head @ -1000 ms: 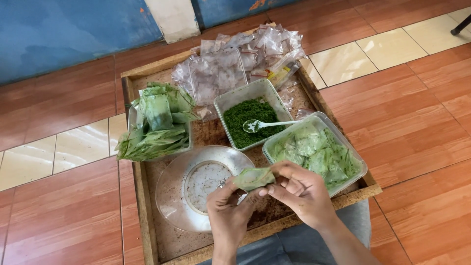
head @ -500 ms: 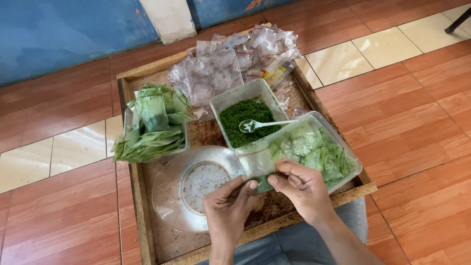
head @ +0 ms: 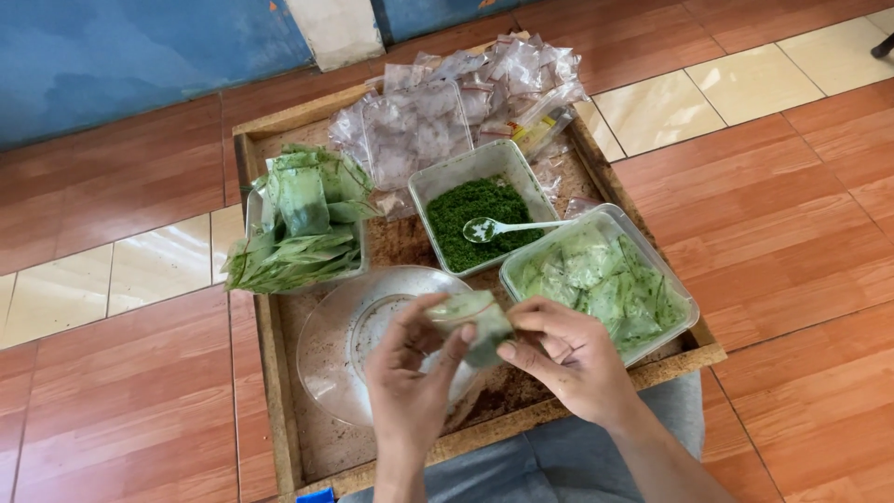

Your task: The person prepares betel quids by hand using a spoon to scoop a green paste into leaves, folding the leaves into small parcels, and then placing them into a plastic container.

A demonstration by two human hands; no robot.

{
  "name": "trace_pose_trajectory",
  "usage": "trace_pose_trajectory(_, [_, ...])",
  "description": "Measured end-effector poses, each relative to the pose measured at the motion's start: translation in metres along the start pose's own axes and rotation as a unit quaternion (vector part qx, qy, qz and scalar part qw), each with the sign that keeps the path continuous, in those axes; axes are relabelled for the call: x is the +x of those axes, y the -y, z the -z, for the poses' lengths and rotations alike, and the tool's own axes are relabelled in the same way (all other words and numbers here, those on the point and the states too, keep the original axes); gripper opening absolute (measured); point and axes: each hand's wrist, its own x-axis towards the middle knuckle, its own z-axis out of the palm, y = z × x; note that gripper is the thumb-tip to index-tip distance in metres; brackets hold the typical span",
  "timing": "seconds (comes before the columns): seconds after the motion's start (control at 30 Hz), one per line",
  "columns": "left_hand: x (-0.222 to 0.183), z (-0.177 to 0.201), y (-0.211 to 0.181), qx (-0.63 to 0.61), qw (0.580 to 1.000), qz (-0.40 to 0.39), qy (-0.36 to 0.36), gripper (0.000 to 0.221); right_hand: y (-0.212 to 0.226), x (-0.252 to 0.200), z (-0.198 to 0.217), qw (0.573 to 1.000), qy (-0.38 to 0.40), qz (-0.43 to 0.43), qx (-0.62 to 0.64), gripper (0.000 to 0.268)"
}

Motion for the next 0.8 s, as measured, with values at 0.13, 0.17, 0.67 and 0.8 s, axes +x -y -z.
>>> trace_pose_trajectory(0.13, [0.005,0.024,0.0,0.024,0.999,0.033,-0.033,0.043,-0.015,-0.005,0.01,0.998,-0.028,-0.007,-0.054,0.044])
trace_pose_trajectory(0.17, [0.007,0.029,-0.001,0.081,0.995,0.026,-0.043,0.043,-0.013,-0.005,0.011,0.997,-0.046,-0.008,-0.054,0.043])
trace_pose_trajectory(0.67, [-0.015,0.073,0.003,0.37,0.907,-0.088,-0.184,0.044,-0.004,-0.014,0.003,0.996,-0.077,-0.002,-0.054,0.039])
trace_pose_trajectory(0.8, [-0.028,0.07,0.006,0.278,0.92,-0.122,-0.249,0.035,-0.011,-0.014,0.004,0.993,-0.061,0.038,-0.092,0.035])
